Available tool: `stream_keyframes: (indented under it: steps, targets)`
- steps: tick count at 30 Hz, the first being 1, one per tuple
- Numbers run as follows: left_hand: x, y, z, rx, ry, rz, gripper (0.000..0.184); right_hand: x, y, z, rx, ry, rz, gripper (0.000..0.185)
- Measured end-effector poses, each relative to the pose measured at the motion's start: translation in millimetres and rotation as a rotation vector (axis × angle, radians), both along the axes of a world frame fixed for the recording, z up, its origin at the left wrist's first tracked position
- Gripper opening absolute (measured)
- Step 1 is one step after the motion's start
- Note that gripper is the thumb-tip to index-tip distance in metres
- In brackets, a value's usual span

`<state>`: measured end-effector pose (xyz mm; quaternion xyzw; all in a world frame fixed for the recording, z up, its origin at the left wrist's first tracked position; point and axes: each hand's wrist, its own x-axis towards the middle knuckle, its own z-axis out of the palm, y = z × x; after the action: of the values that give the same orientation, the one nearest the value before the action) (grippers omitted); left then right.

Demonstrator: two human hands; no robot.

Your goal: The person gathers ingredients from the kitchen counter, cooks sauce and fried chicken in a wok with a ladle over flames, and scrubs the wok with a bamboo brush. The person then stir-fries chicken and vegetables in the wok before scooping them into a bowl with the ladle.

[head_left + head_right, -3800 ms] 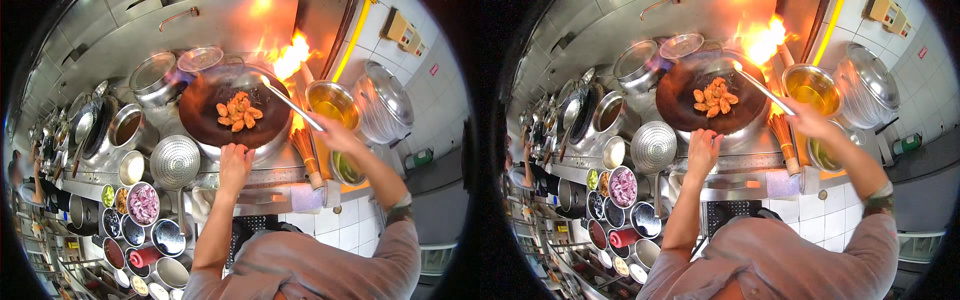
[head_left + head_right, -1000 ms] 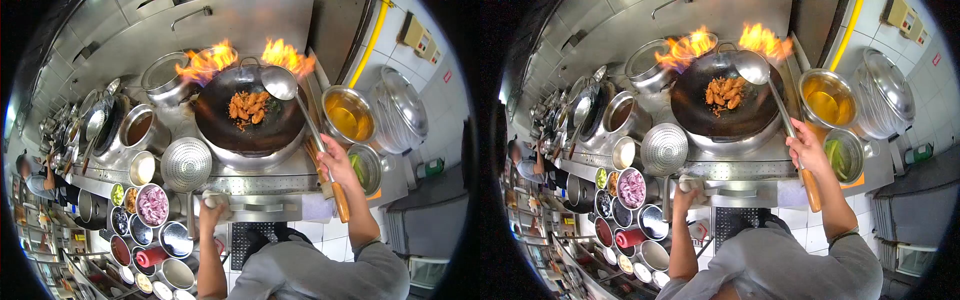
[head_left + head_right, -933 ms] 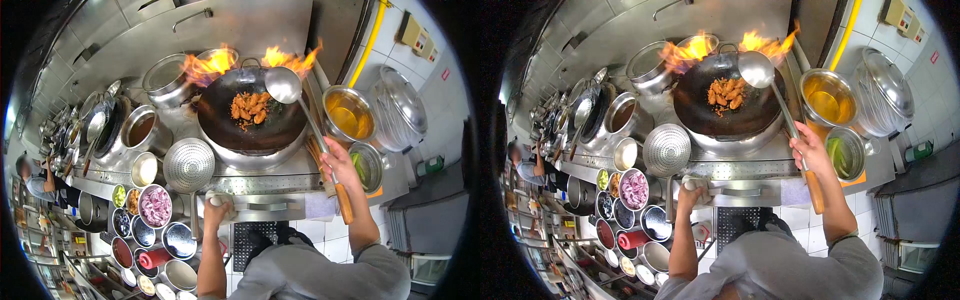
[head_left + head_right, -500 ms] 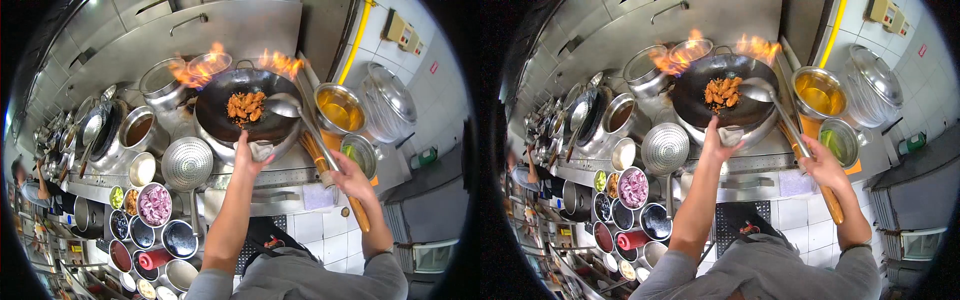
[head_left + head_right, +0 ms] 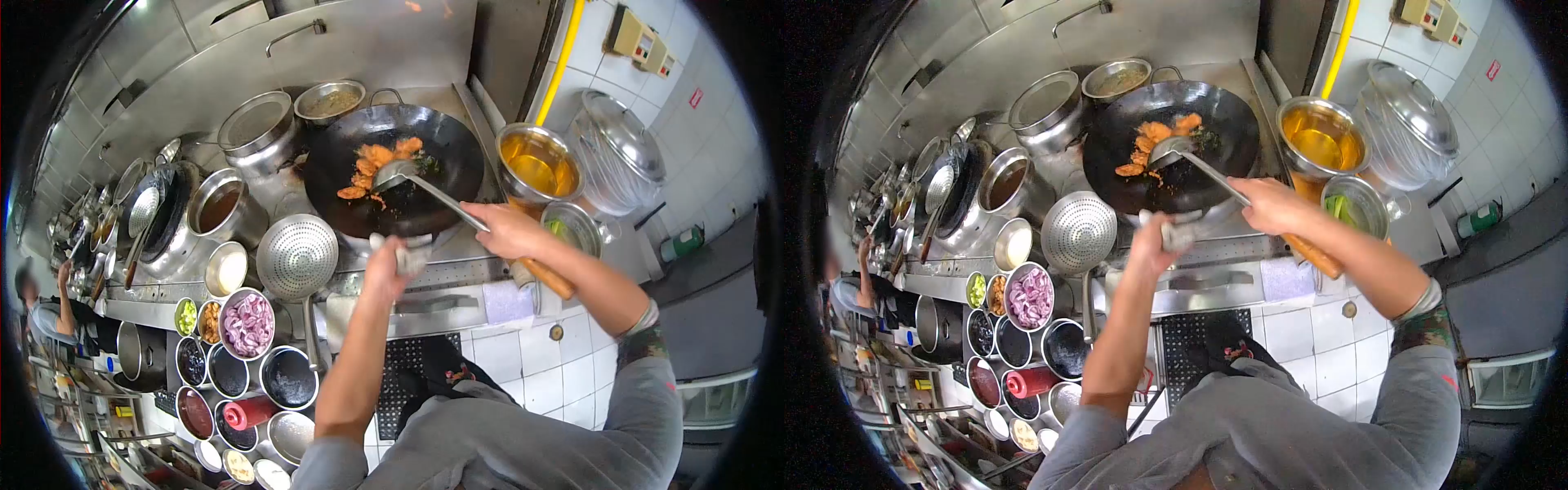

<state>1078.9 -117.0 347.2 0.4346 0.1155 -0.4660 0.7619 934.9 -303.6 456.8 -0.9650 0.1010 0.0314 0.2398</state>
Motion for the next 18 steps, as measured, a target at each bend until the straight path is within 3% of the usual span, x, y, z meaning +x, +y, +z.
stream_keyframes:
  steps: [3, 4, 5, 6, 9, 10, 13, 15, 18]
  targets:
    - [-52, 49, -20, -0.081, -0.050, -0.047, 0.031, -13, -8, -5, 0.107, -0.186, -0.082, 0.056]
    - [-65, 54, -6, -0.131, -0.102, 0.059, 0.033, -24, -18, -10, 0.198, -0.231, -0.091, 0.055]
    - [-81, 57, 4, -0.175, -0.130, 0.174, 0.034, -29, -18, 9, 0.517, -0.156, -0.243, 0.057]
    - [-72, 62, 13, -0.102, 0.016, 0.087, 0.035, -44, -8, 33, 0.842, -0.032, -0.403, 0.058]
    - [-38, 50, 47, -0.185, 0.068, 0.113, 0.029, -41, -15, 60, 1.133, -0.102, -0.475, 0.057]
    - [-40, 44, 54, -0.075, 0.060, 0.136, 0.034, -36, -22, 62, 1.152, -0.097, -0.445, 0.057]
    - [-51, 28, 58, -0.094, -0.015, 0.221, 0.035, -29, -46, 62, 1.195, -0.089, -0.423, 0.056]
    - [-67, 13, 68, -0.075, -0.144, 0.276, 0.026, -13, -62, 62, 1.202, -0.101, -0.424, 0.057]
    - [-94, -12, 21, 0.208, -0.613, 0.458, 0.039, 17, -70, 59, 1.152, -0.018, -0.386, 0.055]
